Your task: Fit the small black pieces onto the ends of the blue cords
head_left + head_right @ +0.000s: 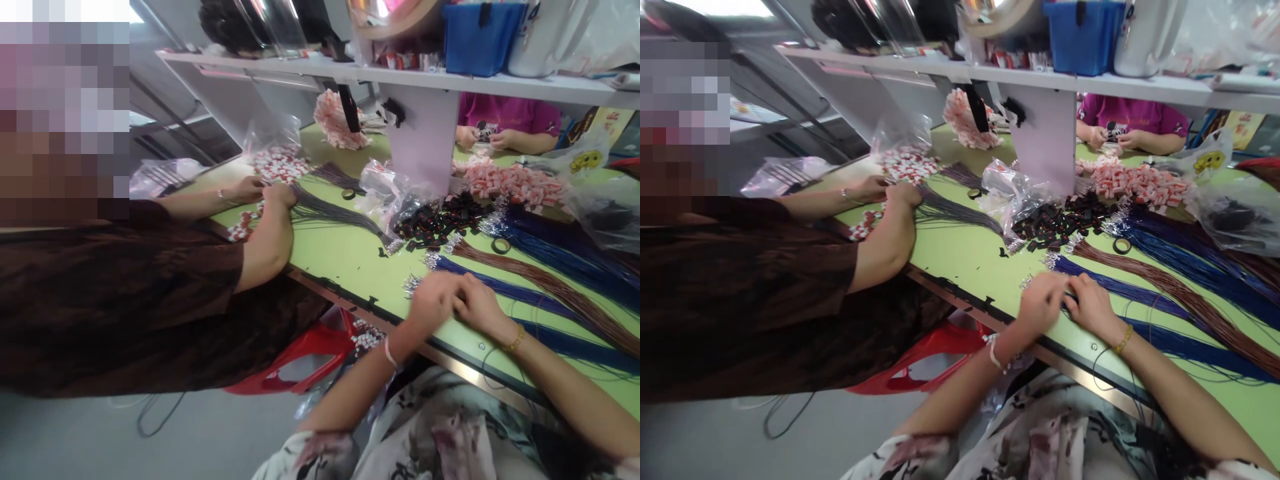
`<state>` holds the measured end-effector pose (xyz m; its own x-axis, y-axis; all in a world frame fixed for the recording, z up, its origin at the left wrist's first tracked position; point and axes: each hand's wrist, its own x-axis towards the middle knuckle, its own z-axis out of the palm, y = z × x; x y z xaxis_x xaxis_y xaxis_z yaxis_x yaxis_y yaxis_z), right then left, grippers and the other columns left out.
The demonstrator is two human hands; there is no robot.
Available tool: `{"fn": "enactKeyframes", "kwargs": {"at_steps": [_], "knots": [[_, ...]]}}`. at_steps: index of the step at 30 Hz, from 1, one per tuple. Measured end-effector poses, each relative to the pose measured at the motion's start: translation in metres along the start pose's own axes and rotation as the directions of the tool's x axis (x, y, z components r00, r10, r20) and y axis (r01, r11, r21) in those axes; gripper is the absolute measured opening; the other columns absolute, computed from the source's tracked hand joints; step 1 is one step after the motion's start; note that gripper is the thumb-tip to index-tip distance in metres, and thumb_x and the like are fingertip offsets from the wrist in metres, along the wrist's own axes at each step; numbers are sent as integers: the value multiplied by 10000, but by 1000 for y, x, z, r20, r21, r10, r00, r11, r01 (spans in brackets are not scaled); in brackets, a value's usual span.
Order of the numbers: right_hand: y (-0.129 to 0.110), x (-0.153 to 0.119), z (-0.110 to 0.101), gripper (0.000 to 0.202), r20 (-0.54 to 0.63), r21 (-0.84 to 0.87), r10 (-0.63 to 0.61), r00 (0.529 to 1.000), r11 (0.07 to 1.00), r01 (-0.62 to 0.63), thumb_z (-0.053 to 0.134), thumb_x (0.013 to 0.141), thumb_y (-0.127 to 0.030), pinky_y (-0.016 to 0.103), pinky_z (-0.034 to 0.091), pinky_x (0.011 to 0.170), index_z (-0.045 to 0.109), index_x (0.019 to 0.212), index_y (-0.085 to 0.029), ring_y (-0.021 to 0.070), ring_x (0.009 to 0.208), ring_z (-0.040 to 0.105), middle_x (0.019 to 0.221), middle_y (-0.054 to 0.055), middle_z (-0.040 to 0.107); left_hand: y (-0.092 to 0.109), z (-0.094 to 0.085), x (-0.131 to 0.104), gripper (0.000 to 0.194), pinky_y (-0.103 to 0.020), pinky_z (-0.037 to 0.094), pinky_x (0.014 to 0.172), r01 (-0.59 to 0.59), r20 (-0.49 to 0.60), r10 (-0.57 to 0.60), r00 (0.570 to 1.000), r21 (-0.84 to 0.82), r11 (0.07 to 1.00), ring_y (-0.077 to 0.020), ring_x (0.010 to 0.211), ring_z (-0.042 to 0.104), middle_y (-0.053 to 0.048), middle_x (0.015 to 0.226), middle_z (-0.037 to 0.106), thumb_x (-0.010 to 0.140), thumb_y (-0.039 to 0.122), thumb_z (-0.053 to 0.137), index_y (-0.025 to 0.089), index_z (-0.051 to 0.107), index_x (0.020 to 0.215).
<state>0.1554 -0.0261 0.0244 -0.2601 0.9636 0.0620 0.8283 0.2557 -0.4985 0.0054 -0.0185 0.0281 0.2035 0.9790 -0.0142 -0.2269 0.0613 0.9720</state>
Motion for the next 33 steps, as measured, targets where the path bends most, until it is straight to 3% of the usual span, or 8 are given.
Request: {"fn": "enactKeyframes", "kwargs": {"at_steps": [2, 5, 11, 15, 18, 23, 27, 33], "knots": [[6, 2, 2, 73, 18, 5, -12, 1000, 1000, 12, 518, 849, -246, 251, 334, 644, 561, 825, -191, 148, 708, 499, 797, 28, 555, 5, -31, 42, 203, -386, 409, 911, -70, -90, 101, 991, 303, 950, -261, 1020, 531, -103, 949, 642, 794, 218, 568, 219, 680, 964], [10, 4, 4, 136, 41, 62, -44, 998, 997, 41, 461, 874, -212, 246, 337, 650, 518, 752, -192, 141, 690, 506, 740, 13, 559, 0, -60, 86, 244, -389, 380, 903, -55, -109, 236, 966, 801, 597, -260, 973, 526, -128, 965, 608, 817, 140, 477, 153, 667, 970], [4, 3, 1, 95, 34, 10, -6, 999, 1000, 6, 473, 885, -273, 246, 327, 633, 515, 851, -194, 141, 677, 509, 793, 21, 585, -14, -67, 96, 188, -350, 395, 757, 42, -101, 222, 970, 965, 258, -254, 882, 526, -122, 923, 581, 820, 149, 488, 166, 616, 956], [3, 5, -1, 148, 46, 16, -29, 999, 999, 29, 437, 892, -240, 243, 326, 643, 498, 765, -196, 141, 686, 505, 760, 18, 574, -10, -71, 85, 234, -350, 399, 780, 14, -107, 253, 961, 939, 344, -234, 892, 519, -106, 954, 567, 772, 105, 536, 178, 603, 984], [7, 5, -4, 181, 0, 37, -37, 999, 999, 37, 394, 911, -240, 244, 326, 633, 477, 756, -198, 139, 665, 495, 754, 21, 575, -4, -77, 77, 303, -350, 410, 826, -58, -157, 308, 938, 807, 587, -200, 878, 522, -88, 979, 565, 765, 116, 559, 184, 606, 1057], [9, 5, -12, 145, -12, 89, -9, 1000, 996, 10, 405, 898, -262, 247, 317, 593, 459, 777, -202, 135, 604, 473, 688, 2, 553, 8, -81, 58, 324, -274, 460, 709, -26, -219, 53, 974, 123, 992, -113, 703, 544, -18, 836, 581, 701, 175, 657, 180, 601, 1020], [-2, 15, -11, 129, -17, 349, -5, 1000, 937, 11, 456, 869, -296, 229, 344, 567, 491, 791, -199, 118, 576, 464, 654, -25, 539, 15, -72, 41, 329, -233, 479, 685, 106, -105, -134, 985, -240, 965, -120, 768, 606, -32, 848, 622, 681, 230, 721, 169, 596, 980], [-34, 37, -13, 153, -69, 596, -14, 998, 801, 53, 508, 831, -323, 209, 365, 550, 541, 783, -181, 99, 580, 451, 662, -27, 530, 11, -56, 23, 351, -205, 495, 676, 143, -48, -177, 983, -398, 906, -99, 729, 601, 2, 759, 604, 673, 214, 745, 164, 586, 982]]}}
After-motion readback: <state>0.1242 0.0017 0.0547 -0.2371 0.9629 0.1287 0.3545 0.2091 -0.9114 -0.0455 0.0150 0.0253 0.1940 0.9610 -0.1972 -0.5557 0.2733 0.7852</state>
